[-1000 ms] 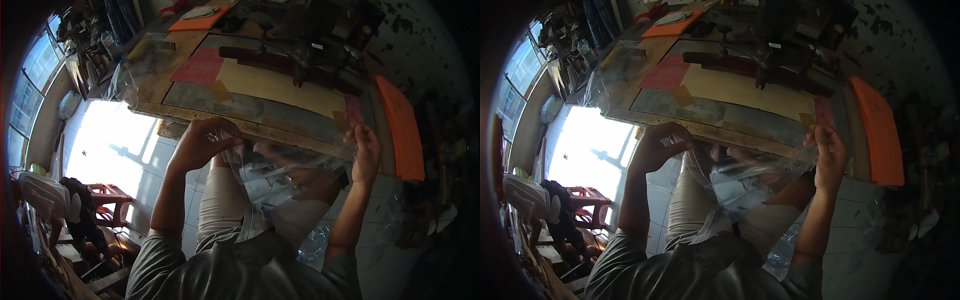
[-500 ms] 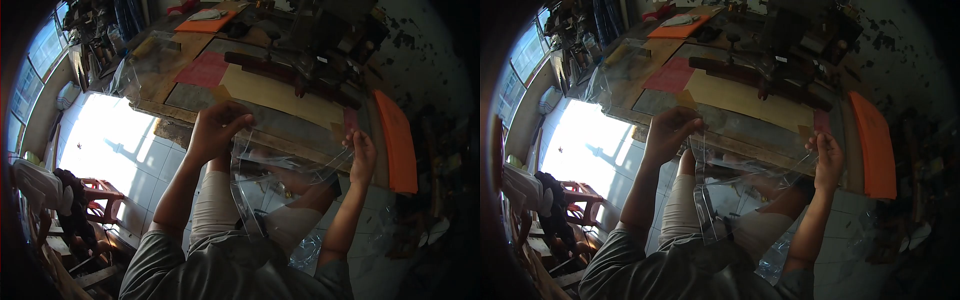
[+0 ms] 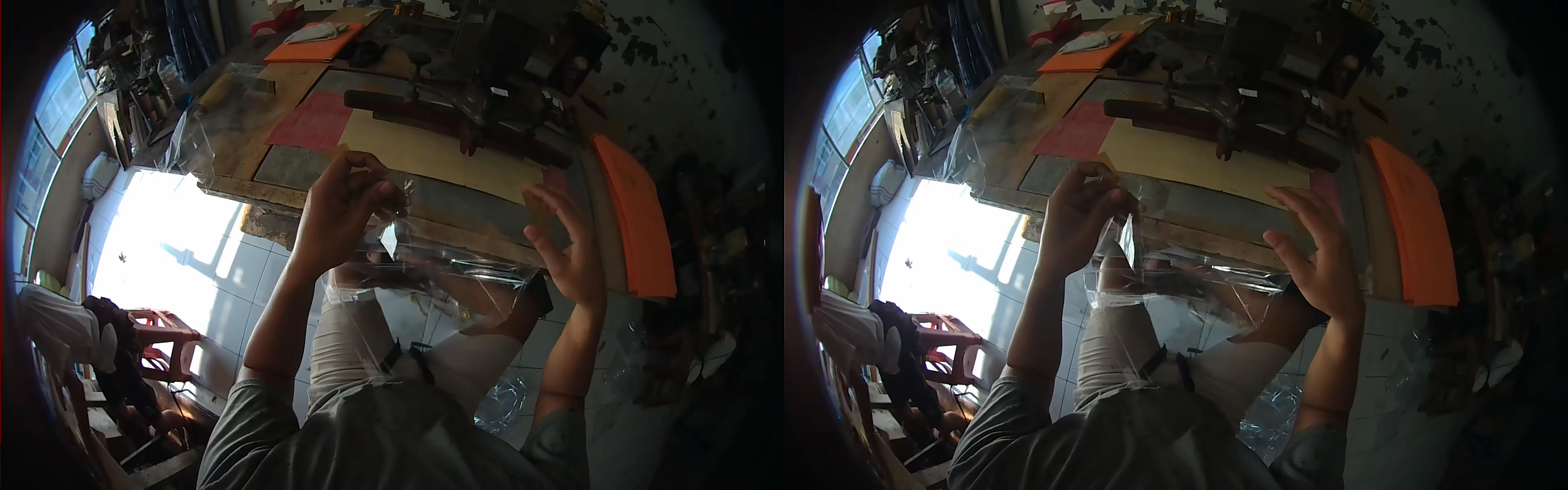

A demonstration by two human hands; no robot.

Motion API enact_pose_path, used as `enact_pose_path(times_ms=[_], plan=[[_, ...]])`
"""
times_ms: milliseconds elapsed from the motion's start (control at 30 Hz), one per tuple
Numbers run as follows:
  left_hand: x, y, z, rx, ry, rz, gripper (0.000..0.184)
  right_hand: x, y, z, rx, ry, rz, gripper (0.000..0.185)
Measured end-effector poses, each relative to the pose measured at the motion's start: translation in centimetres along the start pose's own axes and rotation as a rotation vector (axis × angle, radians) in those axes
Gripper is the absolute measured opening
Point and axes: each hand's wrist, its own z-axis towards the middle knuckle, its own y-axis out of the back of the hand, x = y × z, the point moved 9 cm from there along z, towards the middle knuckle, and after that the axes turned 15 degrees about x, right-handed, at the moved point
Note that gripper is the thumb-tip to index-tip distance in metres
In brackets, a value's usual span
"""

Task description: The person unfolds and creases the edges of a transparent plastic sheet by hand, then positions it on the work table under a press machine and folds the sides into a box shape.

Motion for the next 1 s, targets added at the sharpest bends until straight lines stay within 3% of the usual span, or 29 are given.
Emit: enact_pose_path(times_ms=[67,167,467,633,867,1000], plan=[[-1.2,-1.0,0.0,0.035,0.014,0.054,0.022,3.5,-1.4,1.3,0.097,0.173,-0.083,0.051],[-2.6,-1.9,-0.1,0.093,0.035,0.095,0.026,6.1,-4.0,2.1,0.194,0.152,-0.013,0.054],[-3.3,-1.3,-0.8,0.165,0.116,0.062,0.028,4.5,-6.6,0.9,0.085,0.268,0.205,0.031],[-3.8,-0.7,-0.8,0.141,0.108,0.019,0.025,1.4,-6.5,-0.3,0.210,0.139,0.302,0.014],[-4.7,1.5,-0.7,0.049,0.045,0.015,0.026,-2.9,-4.4,-2.4,0.190,-0.069,0.333,0.017],[-5.3,2.7,-0.3,0.034,-0.023,0.002,0.027,-3.5,-2.6,-2.7,0.182,-0.067,0.327,0.018]])
